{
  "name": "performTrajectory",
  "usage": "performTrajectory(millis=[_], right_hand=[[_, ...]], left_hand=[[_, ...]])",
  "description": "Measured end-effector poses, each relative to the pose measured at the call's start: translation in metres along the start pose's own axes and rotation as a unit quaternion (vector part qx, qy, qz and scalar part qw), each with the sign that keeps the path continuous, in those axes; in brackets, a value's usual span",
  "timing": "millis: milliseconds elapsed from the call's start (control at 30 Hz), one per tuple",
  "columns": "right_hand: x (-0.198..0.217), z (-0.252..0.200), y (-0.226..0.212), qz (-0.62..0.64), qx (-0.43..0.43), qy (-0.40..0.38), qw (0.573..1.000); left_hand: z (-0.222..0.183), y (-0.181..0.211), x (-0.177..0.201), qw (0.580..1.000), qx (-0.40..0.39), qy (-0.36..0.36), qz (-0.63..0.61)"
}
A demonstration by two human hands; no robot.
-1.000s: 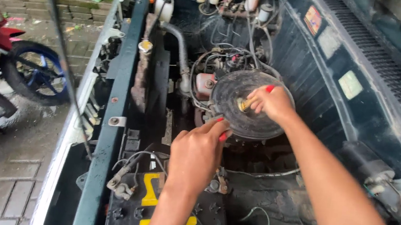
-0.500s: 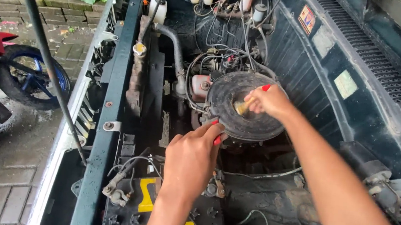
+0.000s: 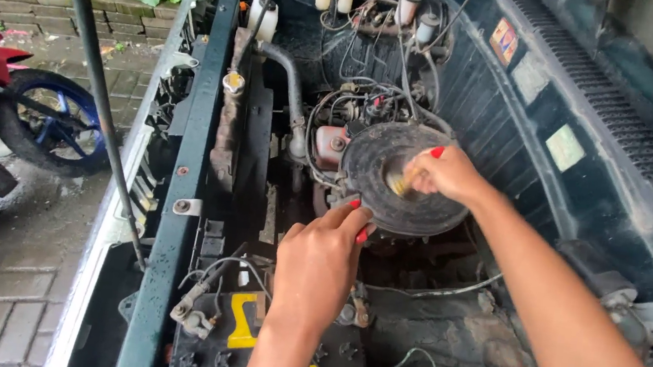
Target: Cleaning the air filter housing and surrounding engine components using a small brush.
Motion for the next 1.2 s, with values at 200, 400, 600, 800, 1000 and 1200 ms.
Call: performTrajectory(millis=[200,400,600,800,1000,1200], right_hand=[[-0.001,-0.027,-0.066,-0.291,-0.033,-0.083,0.952],[-0.021,-0.016,-0.059,-0.169,0.029,-0.094,0.981],[0.006,0.020,-0.019,-0.475,-0.024,-0.105,0.873],[-0.010,-0.019,-0.038,-0.228,-0.023,-0.122,0.966],[0.017,-0.013,-0.046,-0.450,-0.004,-0.085,0.889],[-0.008,-0.042,-0.047,-0.279,-0.030,-0.096,0.955]], left_hand=[[0.000,-0.003,-0.004,1.000,0.004,-0.006,-0.002],[-0.002,-0.004,0.007,0.999,0.016,0.005,0.050],[-0.003,-0.008,-0.001,0.999,0.020,0.001,0.044],[-0.003,-0.008,-0.004,0.999,0.015,-0.006,0.034],[-0.003,-0.004,-0.002,0.999,0.009,-0.013,0.036],[-0.003,-0.006,-0.003,0.999,0.014,-0.009,0.031]])
Point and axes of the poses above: each hand's wrist, its own z-axis towards the middle knuckle, its own x-axis out of the back of the hand, y = z × x, the point moved 9 cm from there along z, towards the middle knuckle, and after that the axes turned 2 degrees about -y, right-handed, at the moved point
